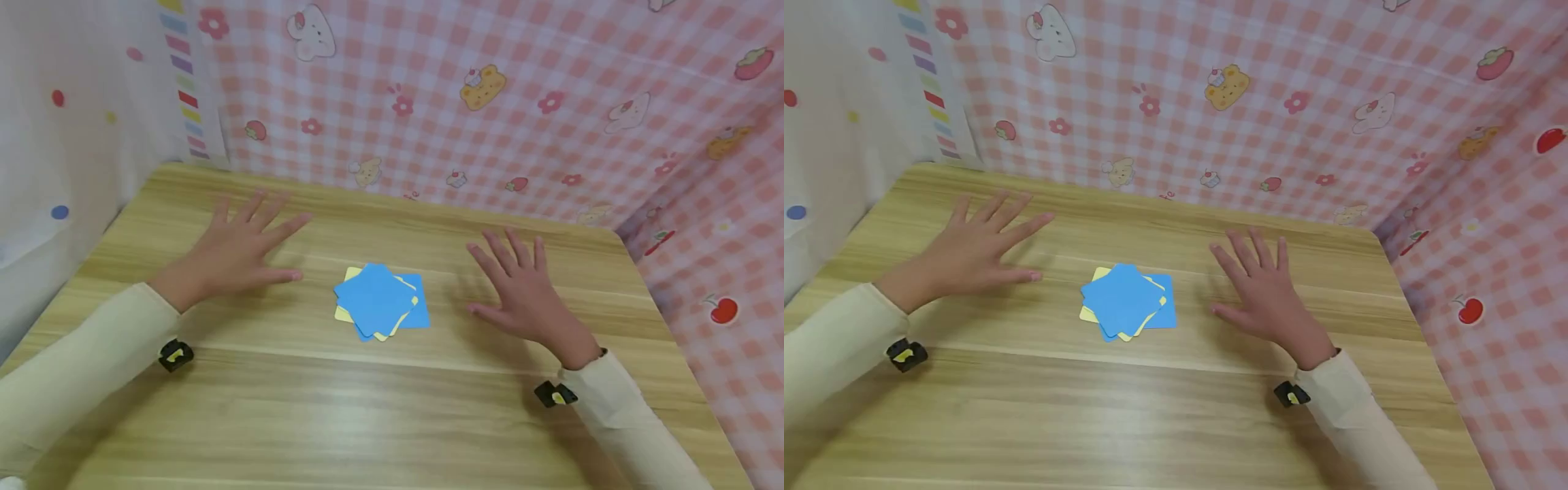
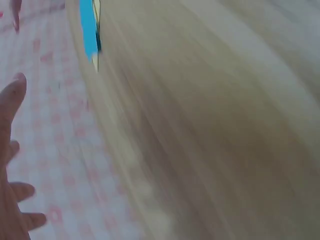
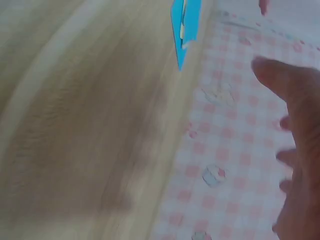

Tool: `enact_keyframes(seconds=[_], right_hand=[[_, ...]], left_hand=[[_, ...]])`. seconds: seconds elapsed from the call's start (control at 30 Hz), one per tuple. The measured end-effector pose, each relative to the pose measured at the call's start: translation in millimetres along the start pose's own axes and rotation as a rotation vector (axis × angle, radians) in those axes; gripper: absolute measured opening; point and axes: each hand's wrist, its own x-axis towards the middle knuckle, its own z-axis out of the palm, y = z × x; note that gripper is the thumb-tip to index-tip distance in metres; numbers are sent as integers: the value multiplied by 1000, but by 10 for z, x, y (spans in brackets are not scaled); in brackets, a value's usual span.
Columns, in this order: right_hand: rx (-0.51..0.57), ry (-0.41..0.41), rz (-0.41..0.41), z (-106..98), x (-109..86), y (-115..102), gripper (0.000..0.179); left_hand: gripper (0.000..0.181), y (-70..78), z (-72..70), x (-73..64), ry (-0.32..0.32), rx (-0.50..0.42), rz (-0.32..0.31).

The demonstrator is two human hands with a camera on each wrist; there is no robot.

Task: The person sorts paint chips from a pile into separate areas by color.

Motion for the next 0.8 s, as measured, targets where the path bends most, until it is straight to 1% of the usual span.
enact_keyframes(seconds=[0.1,0.2,0.3,0.37,0.43,0.5,0.6,0.67,0.8], right_hand=[[45,-110,-118,48,218,-35,97],[96,-219,-208,124,464,-66,100],[138,-323,-256,193,672,-93,98],[152,-382,-287,245,837,-137,94],[165,-438,-307,292,970,-188,93],[169,-484,-326,341,1075,-242,95],[157,-538,-350,409,1188,-317,100],[161,-557,-348,440,1218,-341,100],[195,-591,-329,477,1241,-376,95]], left_hand=[[87,170,34,105,-47,-18,-27],[90,398,114,193,-92,-45,-64],[96,665,235,273,-153,-76,-104],[99,812,294,281,-177,-86,-132],[101,948,362,281,-193,-94,-142],[101,1058,431,273,-211,-106,-134],[101,1165,508,245,-232,-127,-120],[99,1207,542,247,-232,-131,-107],[94,1224,563,244,-214,-103,-93]])
